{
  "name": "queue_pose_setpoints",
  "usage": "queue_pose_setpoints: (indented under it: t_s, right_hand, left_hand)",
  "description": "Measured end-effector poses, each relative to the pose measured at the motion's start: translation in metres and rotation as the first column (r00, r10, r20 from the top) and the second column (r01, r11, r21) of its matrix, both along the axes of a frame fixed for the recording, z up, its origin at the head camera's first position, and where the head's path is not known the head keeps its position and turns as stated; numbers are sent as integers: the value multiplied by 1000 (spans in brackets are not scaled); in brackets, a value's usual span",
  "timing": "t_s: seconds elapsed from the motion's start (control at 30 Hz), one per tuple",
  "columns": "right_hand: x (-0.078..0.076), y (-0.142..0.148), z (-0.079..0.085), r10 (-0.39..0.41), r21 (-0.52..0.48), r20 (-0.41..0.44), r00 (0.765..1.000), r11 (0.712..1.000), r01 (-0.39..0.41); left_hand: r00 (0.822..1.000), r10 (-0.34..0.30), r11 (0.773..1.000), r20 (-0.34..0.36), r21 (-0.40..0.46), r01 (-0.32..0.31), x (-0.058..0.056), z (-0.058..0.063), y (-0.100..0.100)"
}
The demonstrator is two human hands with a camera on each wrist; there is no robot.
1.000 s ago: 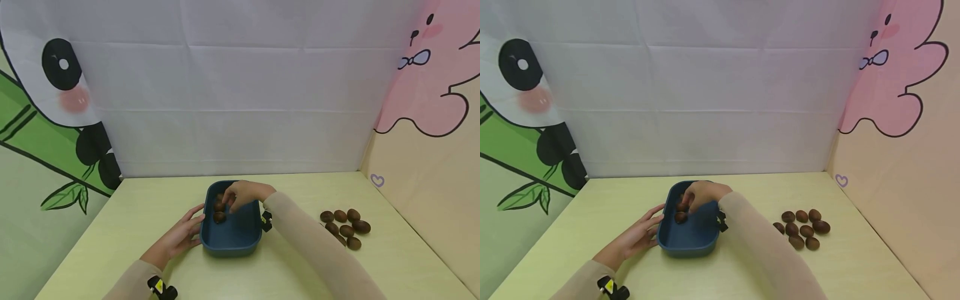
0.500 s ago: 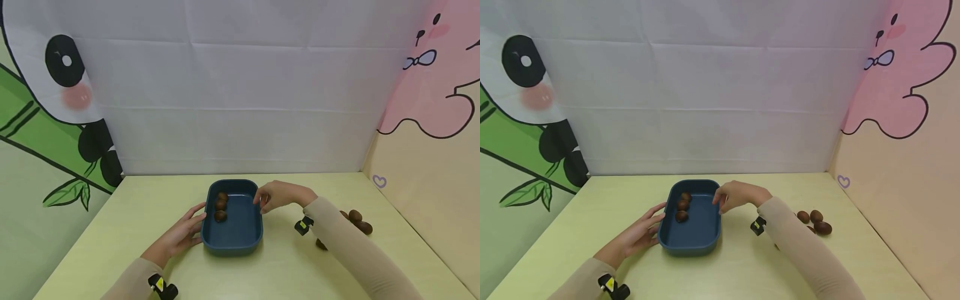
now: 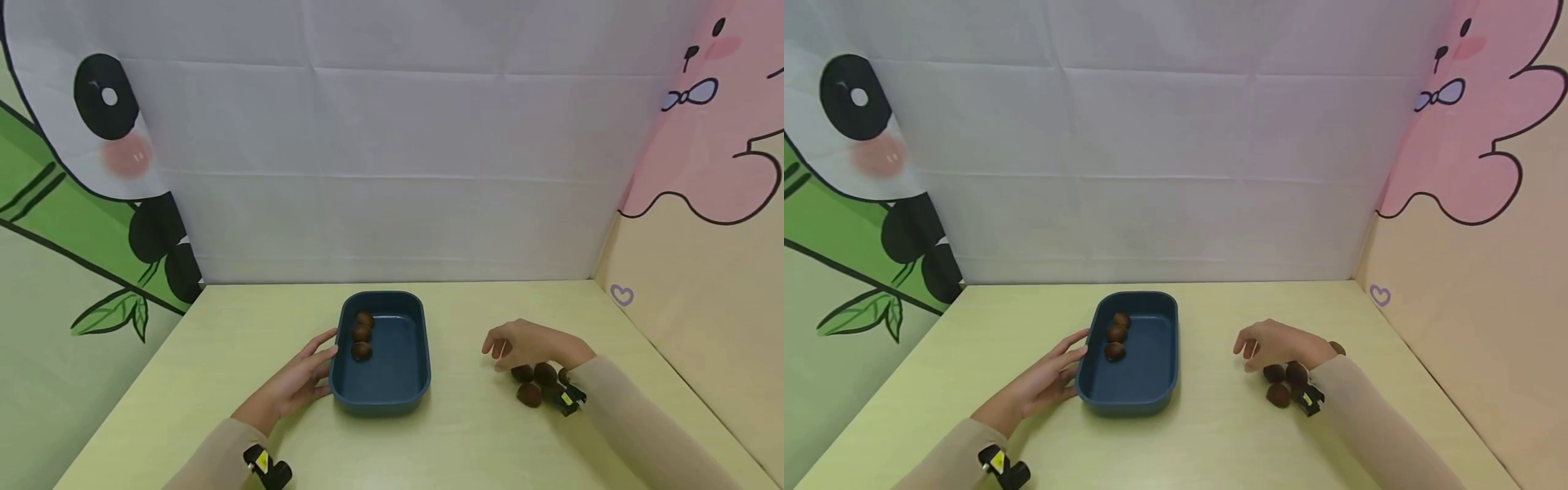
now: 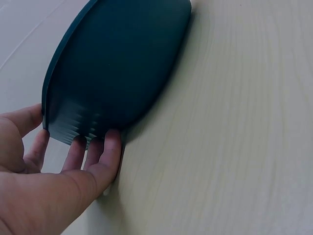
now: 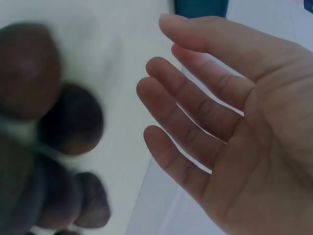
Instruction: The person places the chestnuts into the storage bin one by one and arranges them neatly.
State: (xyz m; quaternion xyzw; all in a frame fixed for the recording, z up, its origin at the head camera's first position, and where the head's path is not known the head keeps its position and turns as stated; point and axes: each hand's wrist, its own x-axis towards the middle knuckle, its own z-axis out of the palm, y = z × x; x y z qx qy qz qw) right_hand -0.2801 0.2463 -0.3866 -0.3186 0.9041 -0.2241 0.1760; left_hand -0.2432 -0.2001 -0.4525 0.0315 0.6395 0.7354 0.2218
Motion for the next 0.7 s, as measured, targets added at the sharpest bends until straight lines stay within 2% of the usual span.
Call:
queue_pose_setpoints:
  t_s: [0.3,0.57,0.7]
  right_hand:
    - [9,32,-16,-61,-21,-25,998,998,60]
    - [13,37,-20,-50,5,-33,998,999,50]
    - [14,37,-22,-49,12,-66,997,999,50]
  left_hand:
    - [1000,0,1000,-15,-5,0,1,3,-1]
    - [1000,-9,1000,-17,-5,9,2,3,0]
    - [1000,-9,1000,-14,-2,9,2,1,1]
